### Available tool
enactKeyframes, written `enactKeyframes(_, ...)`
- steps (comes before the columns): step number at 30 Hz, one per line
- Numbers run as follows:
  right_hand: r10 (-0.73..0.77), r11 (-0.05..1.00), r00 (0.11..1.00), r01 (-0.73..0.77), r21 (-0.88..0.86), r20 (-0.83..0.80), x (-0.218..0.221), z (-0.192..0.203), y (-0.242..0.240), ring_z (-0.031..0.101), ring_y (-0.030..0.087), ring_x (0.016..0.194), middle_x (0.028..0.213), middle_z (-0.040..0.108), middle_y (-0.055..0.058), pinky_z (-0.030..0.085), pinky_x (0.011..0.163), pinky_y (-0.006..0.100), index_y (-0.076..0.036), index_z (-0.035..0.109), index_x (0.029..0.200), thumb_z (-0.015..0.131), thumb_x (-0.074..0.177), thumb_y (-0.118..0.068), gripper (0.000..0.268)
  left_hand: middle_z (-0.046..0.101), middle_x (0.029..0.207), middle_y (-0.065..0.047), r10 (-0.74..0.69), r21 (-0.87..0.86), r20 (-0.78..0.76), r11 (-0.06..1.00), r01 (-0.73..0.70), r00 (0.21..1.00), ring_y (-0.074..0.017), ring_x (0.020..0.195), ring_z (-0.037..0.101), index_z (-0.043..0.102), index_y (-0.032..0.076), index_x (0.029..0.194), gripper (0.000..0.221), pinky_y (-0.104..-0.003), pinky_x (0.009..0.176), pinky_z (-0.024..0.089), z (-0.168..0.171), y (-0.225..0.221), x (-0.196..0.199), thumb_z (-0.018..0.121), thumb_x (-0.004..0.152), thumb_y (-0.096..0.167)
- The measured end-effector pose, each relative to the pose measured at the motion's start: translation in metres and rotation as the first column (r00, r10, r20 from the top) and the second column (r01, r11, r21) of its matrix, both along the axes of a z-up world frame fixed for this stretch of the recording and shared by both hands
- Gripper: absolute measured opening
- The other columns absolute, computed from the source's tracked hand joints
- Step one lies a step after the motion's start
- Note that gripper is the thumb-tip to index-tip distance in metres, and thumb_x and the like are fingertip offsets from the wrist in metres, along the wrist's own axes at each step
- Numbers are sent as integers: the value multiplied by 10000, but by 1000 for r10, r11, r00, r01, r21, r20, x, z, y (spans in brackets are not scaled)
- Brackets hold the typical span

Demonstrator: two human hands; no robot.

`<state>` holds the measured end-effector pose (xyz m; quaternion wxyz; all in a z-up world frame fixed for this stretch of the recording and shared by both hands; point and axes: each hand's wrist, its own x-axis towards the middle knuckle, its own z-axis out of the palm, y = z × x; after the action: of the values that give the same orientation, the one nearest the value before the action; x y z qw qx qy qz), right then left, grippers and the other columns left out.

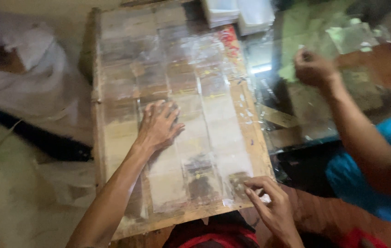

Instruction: Separating and arranging thin plastic card sleeves on a production board.

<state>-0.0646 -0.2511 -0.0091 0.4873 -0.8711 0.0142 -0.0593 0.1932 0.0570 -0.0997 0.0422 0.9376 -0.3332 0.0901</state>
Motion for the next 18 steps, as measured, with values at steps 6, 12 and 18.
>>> enactKeyframes(6,44,994,999,-41,-100,27,14,-14,-26,706,145,875,1025,786,22,522,740,261,-117,765,1049,689,976,-212,142,581,1516,-52,-72,-199,-23,978,66,997,-328,1331,477,665,205,1380,466,-589,1025,357,42,-48,-55,576,1008,471)
enactKeyframes(12,-53,972,998,45,-230,-30,53,-23,-66,724,183,973,1054,761,48,529,877,305,-100,768,1063,679,989,-197,151,678,1361,-101,-444,-497,6,776,388,896,-335,1205,584,707,131,1272,342,-535,963,421,93,-106,-131,667,1018,357)
enactKeyframes(18,-258,760,942,336,-556,216,113,-95,-127,673,299,903,996,710,89,532,798,413,-145,784,1039,757,956,-208,107,758,1208,-44,-649,-775,-15,488,401,761,-268,1116,695,761,131,1205,318,-401,1000,448,62,-149,-190,590,1108,381)
